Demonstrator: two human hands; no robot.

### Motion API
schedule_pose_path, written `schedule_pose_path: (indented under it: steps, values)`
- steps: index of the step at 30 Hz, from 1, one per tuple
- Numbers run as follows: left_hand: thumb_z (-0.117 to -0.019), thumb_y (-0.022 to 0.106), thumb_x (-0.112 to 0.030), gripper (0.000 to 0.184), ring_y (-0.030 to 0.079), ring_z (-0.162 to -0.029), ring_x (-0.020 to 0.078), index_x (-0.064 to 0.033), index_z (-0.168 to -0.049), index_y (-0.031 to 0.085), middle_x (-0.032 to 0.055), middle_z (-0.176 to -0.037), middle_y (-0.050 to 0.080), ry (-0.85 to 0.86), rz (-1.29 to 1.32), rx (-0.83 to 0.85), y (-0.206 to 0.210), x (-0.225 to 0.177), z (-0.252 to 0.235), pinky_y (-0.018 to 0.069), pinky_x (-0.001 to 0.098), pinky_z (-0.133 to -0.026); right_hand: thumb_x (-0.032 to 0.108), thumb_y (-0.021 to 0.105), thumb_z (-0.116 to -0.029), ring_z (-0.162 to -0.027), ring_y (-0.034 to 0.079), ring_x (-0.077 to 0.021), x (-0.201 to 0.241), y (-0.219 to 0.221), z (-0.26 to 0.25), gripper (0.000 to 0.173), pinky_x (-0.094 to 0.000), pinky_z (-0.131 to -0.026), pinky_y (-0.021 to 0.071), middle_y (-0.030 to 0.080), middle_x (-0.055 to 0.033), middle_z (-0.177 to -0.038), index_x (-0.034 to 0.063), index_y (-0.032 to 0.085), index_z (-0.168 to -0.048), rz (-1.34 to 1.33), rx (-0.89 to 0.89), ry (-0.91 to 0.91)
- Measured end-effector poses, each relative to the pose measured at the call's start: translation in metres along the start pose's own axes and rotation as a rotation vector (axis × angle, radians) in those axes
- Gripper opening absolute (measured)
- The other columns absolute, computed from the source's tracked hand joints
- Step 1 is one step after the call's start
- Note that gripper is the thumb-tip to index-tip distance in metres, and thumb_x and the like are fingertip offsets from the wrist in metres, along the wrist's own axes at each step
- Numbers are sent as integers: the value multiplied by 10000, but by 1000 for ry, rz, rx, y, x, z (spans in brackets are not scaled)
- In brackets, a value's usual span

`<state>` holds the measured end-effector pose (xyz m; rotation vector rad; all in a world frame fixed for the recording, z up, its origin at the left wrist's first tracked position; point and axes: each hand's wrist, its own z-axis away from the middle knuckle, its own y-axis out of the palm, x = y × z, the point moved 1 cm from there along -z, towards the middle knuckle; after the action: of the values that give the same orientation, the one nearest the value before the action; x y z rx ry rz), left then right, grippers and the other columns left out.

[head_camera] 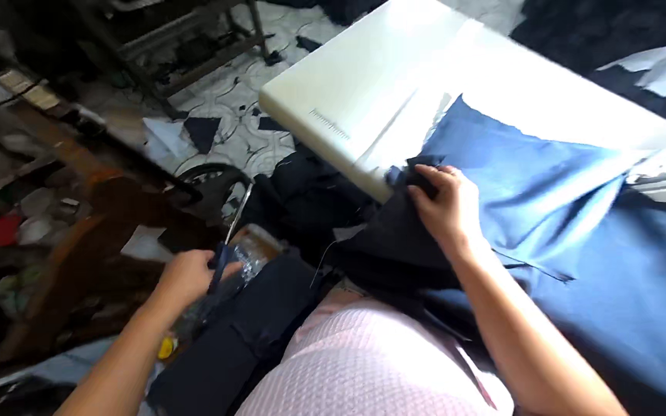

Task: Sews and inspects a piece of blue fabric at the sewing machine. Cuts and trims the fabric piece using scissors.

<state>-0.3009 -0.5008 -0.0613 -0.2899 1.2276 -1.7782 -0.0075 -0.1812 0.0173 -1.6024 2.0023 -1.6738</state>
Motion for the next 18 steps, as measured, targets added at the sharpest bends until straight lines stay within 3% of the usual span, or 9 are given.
schedule_pose_path:
  steps: [3, 6, 10, 18]
  values:
    - [-1016, 628, -411, 461, 652, -779, 390, 44, -984, 694, 228, -813, 654, 257, 52, 85, 1, -91, 27, 512, 620, -741, 112, 812, -834, -943, 670, -319, 1, 6, 11, 446, -485, -827, 551, 680, -216, -1042, -22, 706, -1247, -60, -108, 78]
    - [-1047, 557, -406, 453, 652, -945, 389, 32, -1083, 667, 221, -959, 660, 368, -74, 315, 8, -151, 46, 510, 582, -886, 114, 851, -784, -930, 665, -311, 2, 9, 17, 555, -453, -813, 558, 667, -232, -1070, -46, 676, -1286, -69, -153, 101]
    - [-1060, 512, -435, 487, 644, -1039, 385, 34, -1107, 636, 215, -1020, 658, 344, -272, 462, 16, -185, 50, 488, 553, -937, 124, 876, -741, -957, 670, -317, -2, 12, 21, 624, -433, -822, 569, 661, -264, -1120, -65, 661, -1295, -78, -218, 69]
    - [-1063, 524, -379, 440, 647, -1027, 368, 40, -1134, 639, 212, -1021, 662, 368, -179, 386, 19, -212, 44, 487, 540, -924, 157, 910, -684, -982, 649, -322, -2, 22, 28, 751, -428, -852, 557, 631, -266, -1145, -84, 622, -1335, -24, -283, 29]
